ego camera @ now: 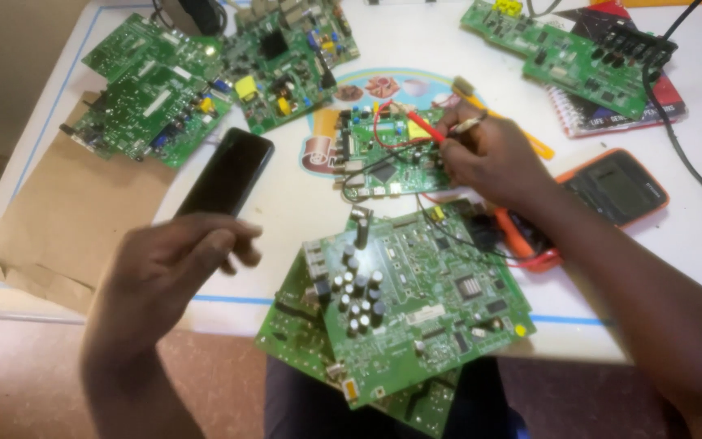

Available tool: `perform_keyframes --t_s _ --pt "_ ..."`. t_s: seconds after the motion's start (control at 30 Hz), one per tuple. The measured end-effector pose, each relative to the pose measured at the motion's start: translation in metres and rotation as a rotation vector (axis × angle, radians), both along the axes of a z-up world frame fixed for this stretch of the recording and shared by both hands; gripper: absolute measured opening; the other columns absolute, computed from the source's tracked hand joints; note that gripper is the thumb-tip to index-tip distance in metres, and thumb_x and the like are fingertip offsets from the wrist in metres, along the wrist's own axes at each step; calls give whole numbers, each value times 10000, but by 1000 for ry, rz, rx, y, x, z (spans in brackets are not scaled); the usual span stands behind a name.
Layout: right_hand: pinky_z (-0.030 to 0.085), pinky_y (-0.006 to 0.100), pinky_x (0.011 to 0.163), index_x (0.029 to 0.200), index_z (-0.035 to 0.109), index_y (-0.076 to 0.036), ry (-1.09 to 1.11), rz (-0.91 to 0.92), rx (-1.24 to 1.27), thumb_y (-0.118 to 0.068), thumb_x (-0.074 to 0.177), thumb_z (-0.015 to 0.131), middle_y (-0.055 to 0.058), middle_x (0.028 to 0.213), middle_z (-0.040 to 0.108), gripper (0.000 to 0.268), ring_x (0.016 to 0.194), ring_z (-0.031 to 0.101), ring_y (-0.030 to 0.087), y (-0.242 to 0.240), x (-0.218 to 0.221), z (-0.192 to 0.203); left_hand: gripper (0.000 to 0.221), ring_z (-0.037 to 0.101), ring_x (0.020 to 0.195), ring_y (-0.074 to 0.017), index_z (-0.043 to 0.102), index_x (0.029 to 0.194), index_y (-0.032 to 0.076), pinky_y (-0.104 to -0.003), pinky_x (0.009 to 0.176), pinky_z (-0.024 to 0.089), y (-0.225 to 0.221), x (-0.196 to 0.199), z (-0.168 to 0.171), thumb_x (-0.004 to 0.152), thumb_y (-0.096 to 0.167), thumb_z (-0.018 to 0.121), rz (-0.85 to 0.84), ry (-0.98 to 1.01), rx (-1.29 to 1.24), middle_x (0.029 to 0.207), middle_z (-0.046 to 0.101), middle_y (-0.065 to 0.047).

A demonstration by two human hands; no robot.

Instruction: Testing electronic components on circuit boards using a digital multimeter.

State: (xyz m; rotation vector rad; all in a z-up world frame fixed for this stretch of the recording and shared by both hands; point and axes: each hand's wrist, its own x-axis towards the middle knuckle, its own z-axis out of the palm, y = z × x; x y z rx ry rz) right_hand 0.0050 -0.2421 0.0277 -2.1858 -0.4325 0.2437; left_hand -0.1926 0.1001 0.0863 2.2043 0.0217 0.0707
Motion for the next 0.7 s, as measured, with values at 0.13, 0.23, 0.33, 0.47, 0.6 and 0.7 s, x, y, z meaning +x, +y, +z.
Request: perform_keyframes --t_s 0.13,0.23,0.33,0.47,0.6,0.7 --pt "509 340 599 1036 648 -166 30 -15 -20 -155 1047 544 16 736 653 105 619 601 165 2 5 -1 237 832 829 -167 816 1141 42 -267 734 697 -29 101 -6 1063 152 620 -261 -244 122 975 858 -87" --pt "535 414 693 1102 683 -168 -45 21 -10 -205 1009 616 88 697 685 120 674 685 259 -5 12 -18 218 818 927 -245 823 1140 109 -375 822 647 -43 168 -40 1032 209 662 -429 -242 115 1013 844 -96" --pt "601 456 752 1176 705 -160 -90 49 11 -251 1000 663 139 675 734 202 709 781 318 -8 16 -24 187 804 935 -285 828 1105 181 -444 878 628 -55 211 -77 960 288 777 -453 -147 52 938 827 -80" --pt "621 387 685 1170 703 -114 -87 57 77 -200 1025 651 122 665 752 177 634 776 251 -13 14 -24 263 766 1074 -371 791 1154 147 -494 988 584 -70 209 -97 906 237 797 -501 -196 -3 1048 795 -129" --pt "637 378 724 1161 725 -104 -59 79 118 -182 1014 669 127 716 789 176 674 802 251 -12 7 -19 306 714 1069 -390 793 1129 104 -534 988 551 -80 204 -107 907 315 797 -500 -282 50 995 732 -146" --pt "642 439 776 1140 770 -109 -117 119 70 -244 988 752 146 773 814 204 752 828 297 -9 2 -18 340 707 1046 -417 777 1157 40 -556 964 556 -91 197 -111 871 210 852 -487 -442 68 986 726 -167"
